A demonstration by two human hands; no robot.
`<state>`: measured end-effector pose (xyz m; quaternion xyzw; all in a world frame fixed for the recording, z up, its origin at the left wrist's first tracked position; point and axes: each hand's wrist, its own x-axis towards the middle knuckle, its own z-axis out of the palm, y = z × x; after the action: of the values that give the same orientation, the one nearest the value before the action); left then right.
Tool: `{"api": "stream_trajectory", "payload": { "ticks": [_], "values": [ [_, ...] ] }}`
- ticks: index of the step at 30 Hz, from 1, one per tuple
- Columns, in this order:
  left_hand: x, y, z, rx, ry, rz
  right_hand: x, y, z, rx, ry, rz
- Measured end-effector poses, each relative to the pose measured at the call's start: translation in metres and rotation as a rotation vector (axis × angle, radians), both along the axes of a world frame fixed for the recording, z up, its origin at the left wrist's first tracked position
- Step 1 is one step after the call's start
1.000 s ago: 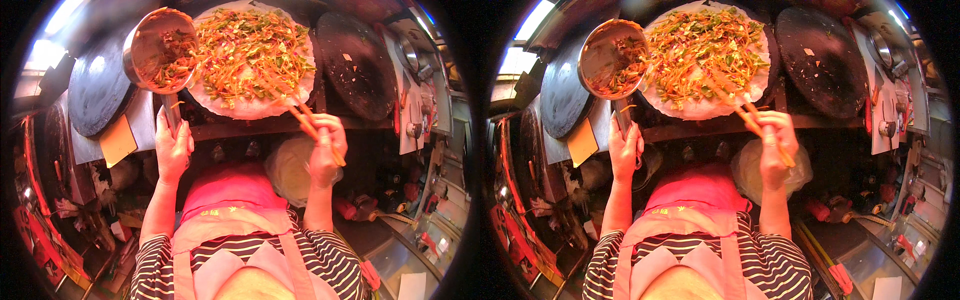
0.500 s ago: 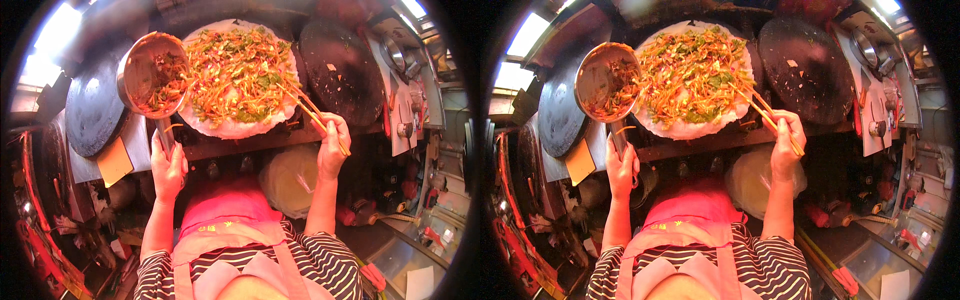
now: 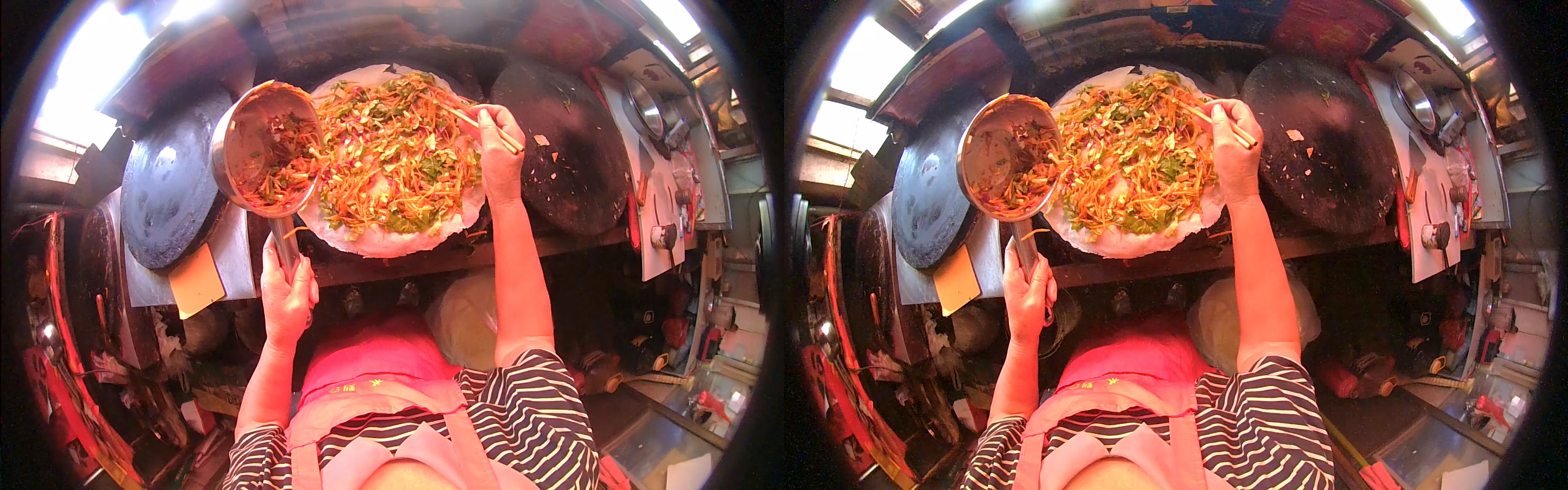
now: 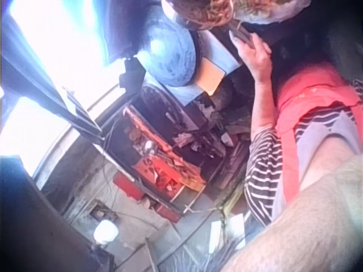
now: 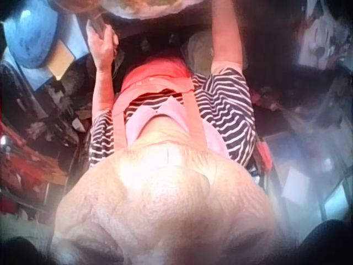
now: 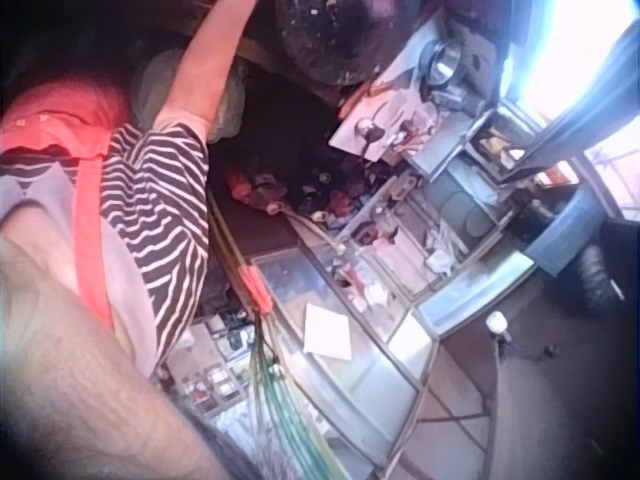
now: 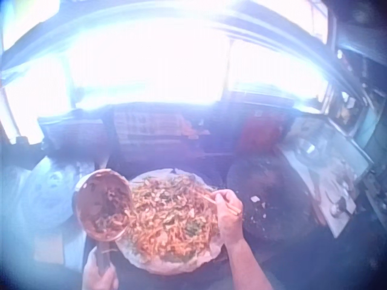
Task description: The person assembles a food item by spreading a mixture of shredded vegetables onto a thin, round sheet of dough. They then fold the sheet over the filling to create a wrap. The person uses a ladle to scoop the vegetable mixture and tongs to select ingredients from a display case.
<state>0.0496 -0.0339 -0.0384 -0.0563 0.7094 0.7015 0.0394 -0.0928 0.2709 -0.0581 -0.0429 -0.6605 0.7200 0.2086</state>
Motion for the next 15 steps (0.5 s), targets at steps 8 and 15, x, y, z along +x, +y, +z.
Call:
{"api": "stream_trajectory", "payload": {
  "ticks": [8,15],
  "values": [
    [0.0,-0.002,-0.001,-0.014,0.001,0.039,0.067,0.024,0.015,-0.021,-0.009,-0.062],
    [-0.01,0.003,0.0,-0.023,-0.027,0.013,0.126,0.028,0.019,0.014,-0.057,-0.043]
  ]
}}
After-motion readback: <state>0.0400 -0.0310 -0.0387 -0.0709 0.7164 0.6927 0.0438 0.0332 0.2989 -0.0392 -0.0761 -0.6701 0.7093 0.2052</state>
